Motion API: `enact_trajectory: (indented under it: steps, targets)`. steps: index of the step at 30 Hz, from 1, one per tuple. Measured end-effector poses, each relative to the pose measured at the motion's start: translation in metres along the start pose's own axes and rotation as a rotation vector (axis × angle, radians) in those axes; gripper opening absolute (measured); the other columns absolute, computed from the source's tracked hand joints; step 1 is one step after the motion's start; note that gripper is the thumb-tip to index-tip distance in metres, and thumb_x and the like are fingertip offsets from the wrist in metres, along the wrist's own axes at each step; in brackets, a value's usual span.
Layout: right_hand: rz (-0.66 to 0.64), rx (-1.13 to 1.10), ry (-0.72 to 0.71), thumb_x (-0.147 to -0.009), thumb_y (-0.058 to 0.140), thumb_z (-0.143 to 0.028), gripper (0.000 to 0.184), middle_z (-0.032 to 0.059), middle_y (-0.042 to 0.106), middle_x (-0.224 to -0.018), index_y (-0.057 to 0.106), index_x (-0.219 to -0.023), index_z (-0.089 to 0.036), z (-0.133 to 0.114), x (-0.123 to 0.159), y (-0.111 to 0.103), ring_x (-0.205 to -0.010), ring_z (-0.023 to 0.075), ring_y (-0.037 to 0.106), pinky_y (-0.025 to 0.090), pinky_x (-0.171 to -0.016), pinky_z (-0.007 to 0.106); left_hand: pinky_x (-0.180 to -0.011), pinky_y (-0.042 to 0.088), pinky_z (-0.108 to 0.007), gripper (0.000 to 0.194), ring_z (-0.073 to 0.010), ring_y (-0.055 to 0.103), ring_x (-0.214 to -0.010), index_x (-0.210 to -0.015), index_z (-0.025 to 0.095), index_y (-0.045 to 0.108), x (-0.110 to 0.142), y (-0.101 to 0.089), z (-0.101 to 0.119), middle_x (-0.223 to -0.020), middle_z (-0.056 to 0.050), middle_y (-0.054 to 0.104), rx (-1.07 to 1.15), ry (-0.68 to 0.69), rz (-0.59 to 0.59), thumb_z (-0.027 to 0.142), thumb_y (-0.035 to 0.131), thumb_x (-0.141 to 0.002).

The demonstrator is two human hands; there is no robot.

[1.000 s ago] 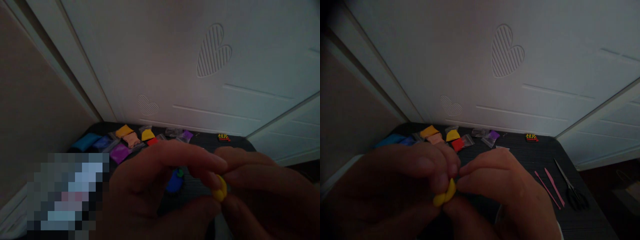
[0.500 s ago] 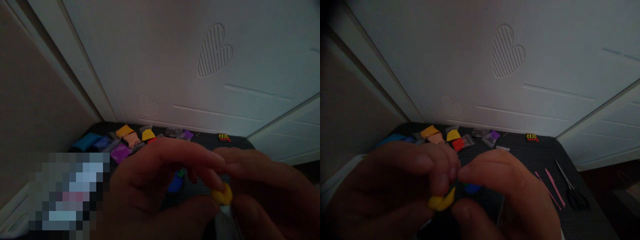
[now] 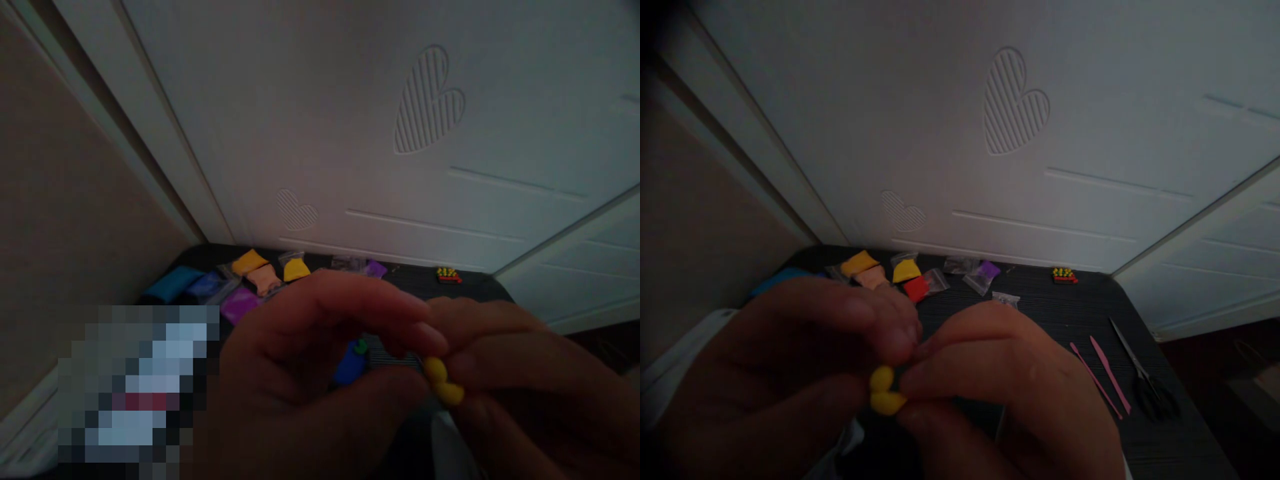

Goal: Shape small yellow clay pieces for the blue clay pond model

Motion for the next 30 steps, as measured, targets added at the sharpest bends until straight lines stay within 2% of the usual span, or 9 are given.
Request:
enact_trajectory:
  steps: [5, 10, 13, 18, 23, 26, 30]
  targets:
    - [-0.027, 0.103, -0.096, -0.069, 0.059, -0.009, 0.017, 0.0024, 0.064, -0.077, 0.063, -0.076, -0.024, 0.003, 0.001, -0.002, -0.074, 0.0141, 0.062, 0.052, -0.061, 0.021, -0.066, 0.054, -0.018, 0.03, -0.0129, 0.063, -0.071, -0.092, 0.026, 0.062, 0.0, -0.002, -0.002, -0.076, 0.003, 0.068, -0.01, -0.068, 0.012, 0.02, 0.067, -0.062]
    - [0.061, 0.217, -0.128, -0.068, 0.059, -0.011, 0.018, 0.0011, 0.064, -0.078, 0.062, -0.078, -0.025, 0.003, 0.007, 0.003, -0.072, 0.0125, 0.061, 0.05, -0.063, 0.022, -0.063, 0.054, -0.017, 0.036, -0.0118, 0.064, -0.07, -0.095, 0.028, 0.06, -0.001, -0.004, -0.008, -0.075, 0.004, 0.067, 0.013, -0.085, -0.002, 0.012, 0.066, -0.063]
    - [0.066, 0.252, -0.132, -0.069, 0.059, -0.011, 0.019, 0.0005, 0.064, -0.079, 0.062, -0.082, -0.025, 0.004, 0.008, 0.004, -0.071, 0.0117, 0.06, 0.049, -0.063, 0.022, -0.063, 0.054, -0.017, 0.034, -0.0117, 0.063, -0.068, -0.092, 0.027, 0.061, -0.001, -0.005, -0.009, -0.072, 0.004, 0.067, -0.012, -0.085, 0.008, 0.01, 0.066, -0.062]
    - [-0.071, 0.279, -0.18, -0.068, 0.062, -0.012, 0.028, -0.0007, 0.063, -0.084, 0.059, -0.092, -0.028, 0.009, 0.005, 0.0, -0.073, 0.0111, 0.059, 0.05, -0.06, 0.021, -0.065, 0.053, -0.017, 0.034, -0.0114, 0.062, -0.07, -0.092, 0.029, 0.06, -0.001, -0.004, -0.009, -0.074, 0.005, 0.066, -0.024, -0.102, 0.017, 0.012, 0.066, -0.063]
    - [-0.126, 0.313, -0.206, -0.067, 0.064, -0.012, 0.036, -0.0014, 0.062, -0.087, 0.055, -0.097, -0.028, 0.012, 0.006, -0.003, -0.077, 0.0105, 0.059, 0.05, -0.065, 0.02, -0.063, 0.054, -0.019, 0.036, -0.0122, 0.063, -0.069, -0.091, 0.03, 0.06, -0.003, -0.004, -0.01, -0.074, 0.006, 0.067, -0.013, -0.097, 0.02, 0.009, 0.065, -0.063]
    - [-0.123, 0.326, -0.182, -0.069, 0.063, -0.016, 0.03, -0.0011, 0.062, -0.087, 0.054, -0.096, -0.024, 0.012, 0.007, -0.005, -0.079, 0.0102, 0.059, 0.05, -0.072, 0.02, -0.063, 0.054, -0.017, 0.036, -0.0116, 0.063, -0.069, -0.092, 0.028, 0.06, -0.002, -0.004, -0.01, -0.075, 0.005, 0.067, 0.003, -0.094, 0.0, 0.007, 0.064, -0.064]
    - [-0.131, 0.337, -0.146, -0.072, 0.06, -0.019, 0.02, -0.0014, 0.062, -0.088, 0.054, -0.091, -0.022, 0.013, 0.008, -0.004, -0.08, 0.0098, 0.059, 0.051, -0.072, 0.019, -0.065, 0.053, -0.016, 0.034, -0.0107, 0.063, -0.071, -0.092, 0.028, 0.06, -0.001, -0.005, -0.008, -0.076, 0.005, 0.067, 0.024, -0.127, -0.009, 0.008, 0.064, -0.065]
Point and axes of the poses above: each hand's wrist, its own x-axis away from the middle knuckle, its own y-axis out of the palm, z = x × y, the point moved 2 cm from there along -x, towards the middle knuckle
